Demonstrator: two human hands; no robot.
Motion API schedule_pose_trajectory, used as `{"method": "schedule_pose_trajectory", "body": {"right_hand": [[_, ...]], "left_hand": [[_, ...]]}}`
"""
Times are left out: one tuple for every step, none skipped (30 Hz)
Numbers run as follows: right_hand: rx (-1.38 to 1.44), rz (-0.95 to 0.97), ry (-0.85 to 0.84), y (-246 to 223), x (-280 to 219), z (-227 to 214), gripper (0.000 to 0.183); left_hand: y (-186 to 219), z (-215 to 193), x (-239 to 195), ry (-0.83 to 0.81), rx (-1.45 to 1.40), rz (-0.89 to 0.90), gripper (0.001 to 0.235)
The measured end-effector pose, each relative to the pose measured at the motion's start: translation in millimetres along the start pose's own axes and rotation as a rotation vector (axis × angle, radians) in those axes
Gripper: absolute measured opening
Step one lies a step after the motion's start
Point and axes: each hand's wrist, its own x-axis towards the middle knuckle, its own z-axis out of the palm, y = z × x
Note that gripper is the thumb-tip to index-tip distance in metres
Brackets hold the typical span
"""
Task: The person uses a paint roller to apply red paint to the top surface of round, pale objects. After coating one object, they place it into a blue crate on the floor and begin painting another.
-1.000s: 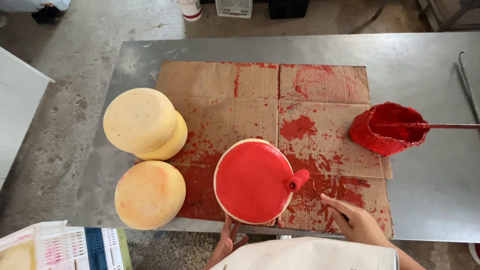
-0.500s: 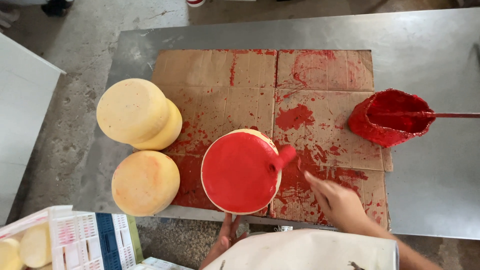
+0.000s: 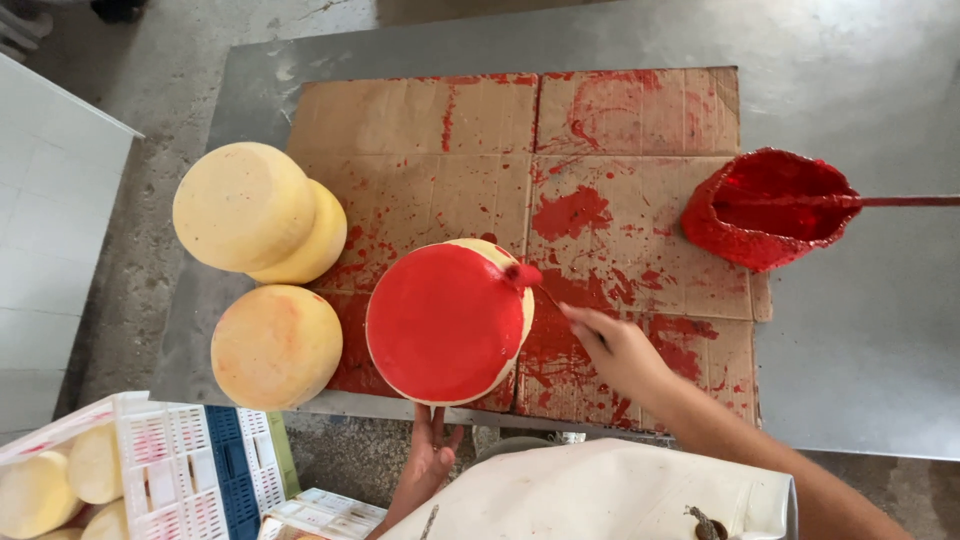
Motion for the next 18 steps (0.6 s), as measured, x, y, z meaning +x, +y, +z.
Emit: {"method": "schedule_pose_trajectory", "body": {"right_hand": [[0.028,0.119,-0.017,-17.9,13.1,-3.2,0.045],[0.038,0.119,-0.014,-22.1,15.2,-1.4,0.045],[0.113,0.147,-0.033,-26.7,18.0,0.4,0.044],[0.189,0.177,-0.055,-31.5,20.6,3.3,0.043],[0.202,0.178,-0.055,-15.5,17.1,3.8,0.043],[0.205,0.096,-0.056,2.9,9.0,6.7,0.044],[0.210,0.015,-0.056,21.1,0.9,10.4,0.045],[0.216,0.021,-0.061,34.3,-7.4,8.8,0.045],[0.292,0.085,-0.076,47.3,-15.8,7.5,0.040],[0.371,0.158,-0.098,60.9,-28.3,8.8,0.034],[0.381,0.173,-0.109,66.0,-37.5,7.6,0.034],[0.451,0.227,-0.137,69.2,-39.9,3.4,0.036],[0.520,0.281,-0.165,71.9,-42.9,-0.9,0.043],[0.525,0.279,-0.169,82.0,-40.5,0.4,0.043],[0.724,0.207,-0.185,91.8,-38.5,1.6,0.028],[0.922,0.129,-0.195,101.0,-35.2,1.9,0.016],[0.927,0.123,-0.194,99.0,-31.8,3.9,0.016],[0.859,0.077,-0.169,98.1,-29.8,6.3,0.014]], "left_hand": [[-15.8,-8.2,6.7,0.079,0.035,0.003,0.147],[8.9,8.1,-0.4,0.076,0.045,0.001,0.147],[33.6,24.4,-7.0,0.122,-0.032,-0.034,0.127],[58.7,40.2,-14.6,0.170,-0.108,-0.070,0.108],[52.5,33.0,-7.7,0.169,-0.096,-0.074,0.108],[43.4,27.3,-8.0,0.204,-0.130,-0.040,0.106],[34.1,20.8,-8.5,0.240,-0.163,-0.006,0.105],[45.0,28.9,-7.1,0.244,-0.159,-0.014,0.105],[55.9,36.7,-5.5,0.245,-0.157,0.004,0.103],[66.5,44.5,-9.3,0.252,-0.153,0.013,0.102],[79.4,53.0,-13.9,0.262,-0.148,-0.005,0.102],[93.1,60.9,-10.7,0.275,-0.103,-0.015,0.103],[107.2,69.0,-8.1,0.288,-0.058,-0.026,0.105],[116.8,73.0,-4.5,0.291,-0.052,-0.025,0.105],[126.6,77.4,-1.2,0.385,-0.075,-0.063,0.102],[137.0,81.7,4.6,0.473,-0.098,-0.099,0.100],[135.9,67.0,14.4,0.471,-0.093,-0.095,0.100],[133.2,52.8,21.9,0.471,-0.094,-0.093,0.093]]}}
